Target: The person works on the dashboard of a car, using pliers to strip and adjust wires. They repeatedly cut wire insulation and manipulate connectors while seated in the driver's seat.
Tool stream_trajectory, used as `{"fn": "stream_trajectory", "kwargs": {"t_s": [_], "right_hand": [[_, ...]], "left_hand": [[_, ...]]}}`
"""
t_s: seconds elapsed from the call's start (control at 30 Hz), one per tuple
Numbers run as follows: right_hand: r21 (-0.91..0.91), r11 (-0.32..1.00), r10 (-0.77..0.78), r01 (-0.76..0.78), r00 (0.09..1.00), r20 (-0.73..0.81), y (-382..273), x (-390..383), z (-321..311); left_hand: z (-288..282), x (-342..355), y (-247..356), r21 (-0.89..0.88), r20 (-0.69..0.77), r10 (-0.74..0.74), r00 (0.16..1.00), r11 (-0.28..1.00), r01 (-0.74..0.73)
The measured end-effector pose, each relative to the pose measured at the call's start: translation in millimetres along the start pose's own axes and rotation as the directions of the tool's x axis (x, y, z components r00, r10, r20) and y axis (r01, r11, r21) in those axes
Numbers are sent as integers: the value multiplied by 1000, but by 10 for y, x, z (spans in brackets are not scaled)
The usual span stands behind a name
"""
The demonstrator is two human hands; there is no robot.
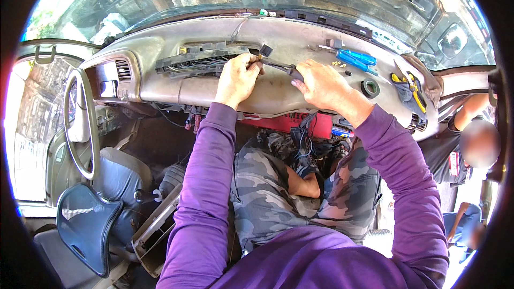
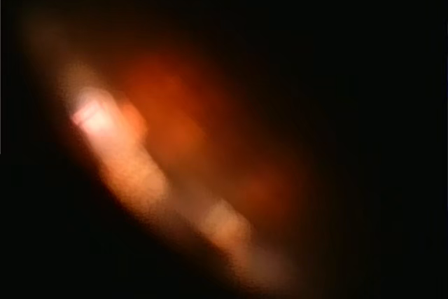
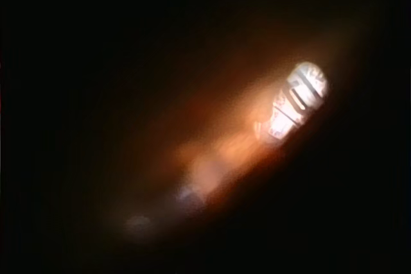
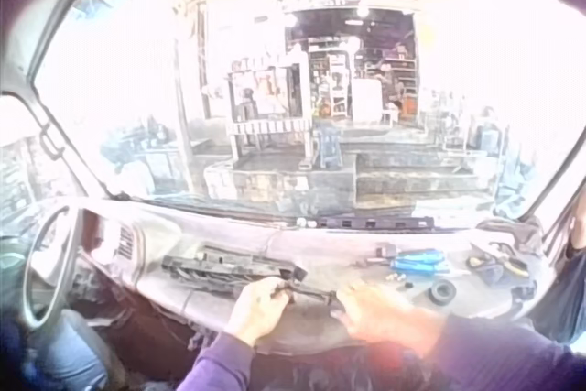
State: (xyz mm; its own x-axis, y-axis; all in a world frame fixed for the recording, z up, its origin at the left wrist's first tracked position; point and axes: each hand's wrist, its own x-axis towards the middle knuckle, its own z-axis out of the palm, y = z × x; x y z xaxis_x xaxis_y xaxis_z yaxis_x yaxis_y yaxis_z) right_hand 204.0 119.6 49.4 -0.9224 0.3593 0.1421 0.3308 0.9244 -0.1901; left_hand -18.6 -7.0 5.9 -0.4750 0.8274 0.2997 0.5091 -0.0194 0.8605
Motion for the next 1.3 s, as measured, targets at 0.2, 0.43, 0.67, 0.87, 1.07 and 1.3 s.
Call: {"fn": "stream_trajectory", "kwargs": {"t_s": [0.2, 0.43, 0.67, 0.87, 1.07, 1.3], "right_hand": [[73, 994, 77, -87, 989, 126, -126, 73, -141], [232, 951, 148, -203, 961, 233, -110, 119, -327], [274, 937, 142, -216, 953, 268, -139, 127, -442], [188, 947, 218, -262, 950, 223, -185, 108, -396], [170, 950, 205, -263, 933, 297, -255, 145, -511], [110, 975, 160, -192, 954, 252, -247, 139, -462]], "left_hand": [[-5, -14, 43, -67, 0, -32, 1000, 997, 31], [-23, -1, 61, -46, 36, -31, 999, 998, 33], [-26, 6, 68, -40, 36, -18, 999, 999, 19], [-5, 22, 20, -10, 8, 34, 999, 999, -34], [-29, 18, 36, 25, 12, 60, 998, 998, -61], [8, 21, 31, -15, -41, 43, 998, 999, -44]]}}
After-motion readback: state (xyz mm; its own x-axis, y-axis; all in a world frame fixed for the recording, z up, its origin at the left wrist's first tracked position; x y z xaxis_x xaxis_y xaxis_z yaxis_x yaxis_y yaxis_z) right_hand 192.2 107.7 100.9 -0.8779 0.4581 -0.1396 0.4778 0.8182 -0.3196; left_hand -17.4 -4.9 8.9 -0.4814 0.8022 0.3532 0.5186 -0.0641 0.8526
